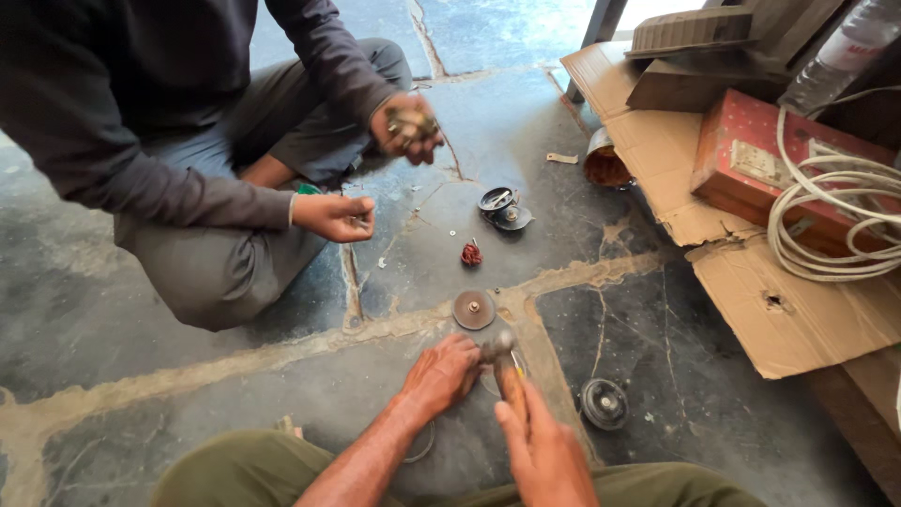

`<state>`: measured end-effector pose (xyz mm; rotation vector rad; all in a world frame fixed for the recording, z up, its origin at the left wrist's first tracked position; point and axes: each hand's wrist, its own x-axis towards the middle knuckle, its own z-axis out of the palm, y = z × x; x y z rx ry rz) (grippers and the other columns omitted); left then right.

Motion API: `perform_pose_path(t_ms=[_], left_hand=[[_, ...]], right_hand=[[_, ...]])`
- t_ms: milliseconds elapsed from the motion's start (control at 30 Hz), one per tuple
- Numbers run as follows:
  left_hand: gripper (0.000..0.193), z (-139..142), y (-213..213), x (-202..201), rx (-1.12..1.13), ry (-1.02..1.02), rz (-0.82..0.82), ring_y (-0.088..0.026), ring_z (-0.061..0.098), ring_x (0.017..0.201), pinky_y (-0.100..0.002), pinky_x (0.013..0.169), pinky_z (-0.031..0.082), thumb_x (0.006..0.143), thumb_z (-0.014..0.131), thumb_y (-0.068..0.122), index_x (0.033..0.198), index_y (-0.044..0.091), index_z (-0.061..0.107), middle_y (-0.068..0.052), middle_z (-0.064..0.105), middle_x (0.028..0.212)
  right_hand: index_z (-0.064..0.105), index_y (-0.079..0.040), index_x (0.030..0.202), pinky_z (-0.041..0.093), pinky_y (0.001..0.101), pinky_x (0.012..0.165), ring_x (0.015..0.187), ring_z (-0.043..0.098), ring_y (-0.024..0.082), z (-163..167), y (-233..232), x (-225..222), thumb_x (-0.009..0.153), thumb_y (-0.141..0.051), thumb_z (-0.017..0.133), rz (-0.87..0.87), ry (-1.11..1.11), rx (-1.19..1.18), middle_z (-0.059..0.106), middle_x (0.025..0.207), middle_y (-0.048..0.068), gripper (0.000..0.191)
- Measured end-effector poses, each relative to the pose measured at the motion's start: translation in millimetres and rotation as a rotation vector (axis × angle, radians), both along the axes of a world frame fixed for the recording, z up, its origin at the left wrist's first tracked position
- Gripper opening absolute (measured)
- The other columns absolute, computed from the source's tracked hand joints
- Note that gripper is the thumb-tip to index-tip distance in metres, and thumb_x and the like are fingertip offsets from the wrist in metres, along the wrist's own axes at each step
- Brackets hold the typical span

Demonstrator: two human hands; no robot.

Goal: The person sits on the floor and uses a hammer and screwdriver to work on small circular metal components. Another person sits nearby and uses a screwdriver to disassemble and reassemble a similar component. The camera wearer repeatedly taps a small metal piece with the hammer while holding it with the screwdriver.

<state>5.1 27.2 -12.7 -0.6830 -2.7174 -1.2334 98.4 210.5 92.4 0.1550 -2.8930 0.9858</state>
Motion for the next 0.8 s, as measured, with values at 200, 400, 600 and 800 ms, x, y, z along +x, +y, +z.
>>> perform_pose_path(t_ms=[200,400,600,800], left_hand=[[0.019,11.0,-0.7,8.0,0.025,-0.084,-0.003,-0.036,0.064,0.099,-0.047,0.081,0.053,0.092,0.069,0.026,0.095,0.007,0.072,-0.013,0.069,0.094],[0.022,35.8,-0.5,1.4,0.076,-0.367,0.160,-0.036,0.067,0.098,-0.047,0.082,0.052,0.093,0.066,0.029,0.097,0.007,0.072,-0.015,0.071,0.097],[0.024,45.8,-2.7,2.3,0.066,-0.405,0.148,-0.035,0.068,0.098,-0.046,0.083,0.052,0.093,0.066,0.029,0.095,0.006,0.072,-0.015,0.071,0.097],[0.022,44.9,-5.7,1.7,0.078,-0.435,0.161,-0.036,0.069,0.097,-0.045,0.082,0.053,0.093,0.067,0.027,0.096,0.006,0.072,-0.015,0.071,0.097]], right_hand=[[0.065,-0.014,0.130,0.042,0.0302,0.039,0.041,0.055,0.014,4.7,0.3,-1.5,0.096,-0.039,0.058,-0.311,-0.427,-0.531,0.060,0.058,0.008,0.043],[0.062,-0.007,0.116,0.036,0.0298,0.033,0.036,0.050,0.014,12.1,15.4,-16.9,0.098,-0.041,0.052,-0.383,-0.519,-0.819,0.056,0.057,0.006,0.040],[0.063,-0.012,0.113,0.038,0.0298,0.032,0.036,0.050,0.013,8.8,22.5,-15.7,0.096,-0.042,0.051,-0.374,-0.505,-0.796,0.057,0.057,0.006,0.036],[0.062,-0.009,0.112,0.038,0.0301,0.032,0.036,0.050,0.013,21.4,16.4,-14.5,0.096,-0.043,0.051,-0.344,-0.523,-0.780,0.056,0.057,0.005,0.038]])
